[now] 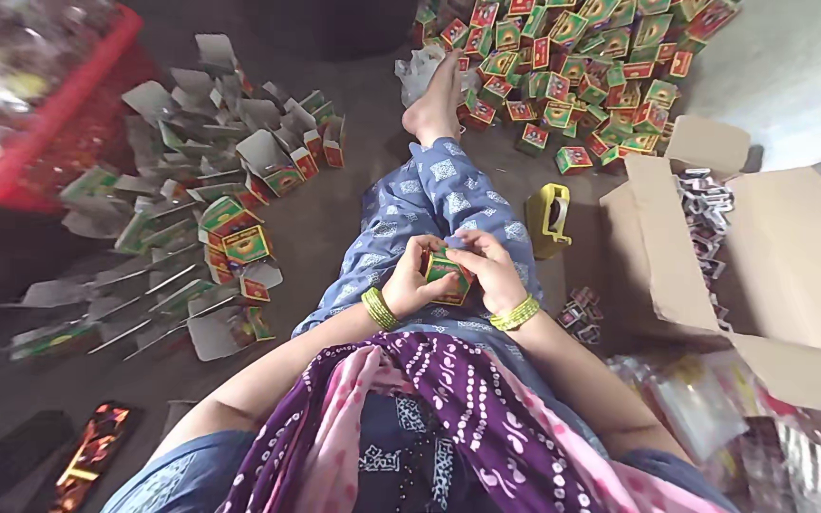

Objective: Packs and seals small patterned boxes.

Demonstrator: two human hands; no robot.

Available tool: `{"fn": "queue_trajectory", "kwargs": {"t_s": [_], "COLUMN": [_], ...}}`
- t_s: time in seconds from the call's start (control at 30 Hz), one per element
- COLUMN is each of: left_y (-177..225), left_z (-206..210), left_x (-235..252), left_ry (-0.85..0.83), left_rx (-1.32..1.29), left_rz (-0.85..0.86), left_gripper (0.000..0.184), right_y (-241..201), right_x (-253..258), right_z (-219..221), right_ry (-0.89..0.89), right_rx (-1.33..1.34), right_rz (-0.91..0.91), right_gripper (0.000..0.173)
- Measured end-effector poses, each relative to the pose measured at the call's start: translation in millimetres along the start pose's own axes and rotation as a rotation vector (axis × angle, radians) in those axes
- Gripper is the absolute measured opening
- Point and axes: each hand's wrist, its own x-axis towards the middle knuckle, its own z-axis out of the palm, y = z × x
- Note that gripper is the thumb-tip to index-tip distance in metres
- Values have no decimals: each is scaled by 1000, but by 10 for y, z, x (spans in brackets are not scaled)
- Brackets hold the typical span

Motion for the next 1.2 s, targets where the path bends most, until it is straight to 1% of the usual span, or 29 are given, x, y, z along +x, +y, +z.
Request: {"fn": "queue_trajectory", "kwargs": {"t_s": [0.03,0.07,0.1,0.17,0.2,0.23,0.3,0.33,0.4,0.47,0.53,0.6,0.67,0.7,0.77,0.83,0.9,0.97,1.07,1.1,1.13,1.17,1.2], "left_y": [21,41,61,95,119,146,211,241,286,339,415,486,482,459,337,165,-22,-170,-221,-155,-29,253,720], "left_z": [-10,-13,-11,-12,-21,-41,-96,-128,-252,-479,-849,-1282,-1710,-1905,-2234,-2466,-2573,-2613,-2543,-2491,-2411,-2246,-2009], "left_x": [-7,-14,-14,-5,-2,1,8,12,47,74,62,-21,-163,-230,-365,-472,-543,-581,-437,-368,-291,-173,-40], "left_ry": [-25,-53,-77,-101,-97,-90,-77,-70,-23,129,286,370,382,350,184,-53,-225,-354,-506,-539,-559,-568,-584], "left_rx": [9,14,18,30,24,13,5,-6,32,237,583,959,1204,1272,1348,1407,1450,1526,1627,1661,1688,1671,1602], "left_rz": [6,8,7,-10,-24,-36,-79,-116,-194,-275,-374,-486,-647,-737,-845,-841,-790,-817,-891,-888,-890,-957,-1110], "left_gripper": [61,62,64,67,68,68,62,56,46,43,42,43,45,46,43,39,33,29,34,37,36,34,38], "right_y": [5,13,22,52,63,72,96,113,154,189,196,185,174,179,194,183,174,170,101,58,12,-40,-92], "right_x": [25,44,55,44,18,-5,-49,-68,-83,-76,-70,-80,-84,-76,-58,-51,-51,-61,-104,-132,-160,-178,-179], "right_z": [-13,-29,-49,-89,-102,-109,-120,-123,-113,-108,-112,-110,-111,-115,-123,-110,-95,-83,-123,-139,-157,-175,-193], "right_ry": [16,38,50,17,-33,-109,-243,-271,-283,-282,-281,-285,-292,-295,-305,-301,-298,-309,-338,-372,-416,-459,-510], "right_rx": [-19,-27,-25,-35,-56,-84,-199,-272,-363,-400,-378,-364,-377,-380,-366,-373,-381,-385,-331,-284,-244,-225,-223], "right_rz": [0,-4,-17,-78,-106,-129,-226,-281,-318,-307,-280,-263,-258,-257,-266,-252,-247,-250,-255,-219,-165,-100,-28], "right_gripper": [48,51,48,31,27,30,39,41,44,45,48,47,47,48,48,48,48,47,46,46,47,49,50]}}
